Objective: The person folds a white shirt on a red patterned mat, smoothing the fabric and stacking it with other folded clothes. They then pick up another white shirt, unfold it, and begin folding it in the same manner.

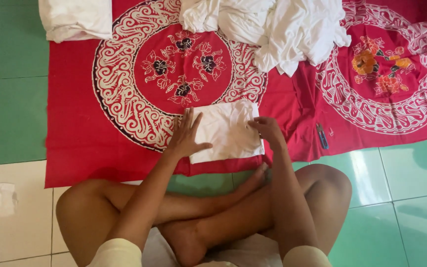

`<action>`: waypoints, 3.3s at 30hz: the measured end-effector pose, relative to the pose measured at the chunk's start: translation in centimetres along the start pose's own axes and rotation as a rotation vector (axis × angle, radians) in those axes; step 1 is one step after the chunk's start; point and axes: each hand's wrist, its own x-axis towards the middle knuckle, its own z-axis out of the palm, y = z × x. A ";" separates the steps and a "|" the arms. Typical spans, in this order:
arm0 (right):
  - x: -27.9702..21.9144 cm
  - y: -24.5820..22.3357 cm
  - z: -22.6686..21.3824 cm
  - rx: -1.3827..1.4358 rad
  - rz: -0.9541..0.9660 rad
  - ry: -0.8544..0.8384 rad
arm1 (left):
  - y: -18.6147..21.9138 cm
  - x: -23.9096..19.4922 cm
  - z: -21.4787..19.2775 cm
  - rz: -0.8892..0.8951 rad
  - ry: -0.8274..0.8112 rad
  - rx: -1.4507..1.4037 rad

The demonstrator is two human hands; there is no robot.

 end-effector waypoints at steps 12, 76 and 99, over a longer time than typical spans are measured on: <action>3.9 0.2 0.1 -0.245 -0.189 0.303 | -1.0 0.2 0.8 0.070 0.192 -0.062; 2.0 0.0 -1.4 -0.520 -0.122 0.114 | -0.8 -2.2 0.3 -0.014 0.115 0.026; -3.0 -3.9 8.0 -1.060 -0.443 0.070 | -2.4 -2.3 -0.9 0.038 0.042 0.124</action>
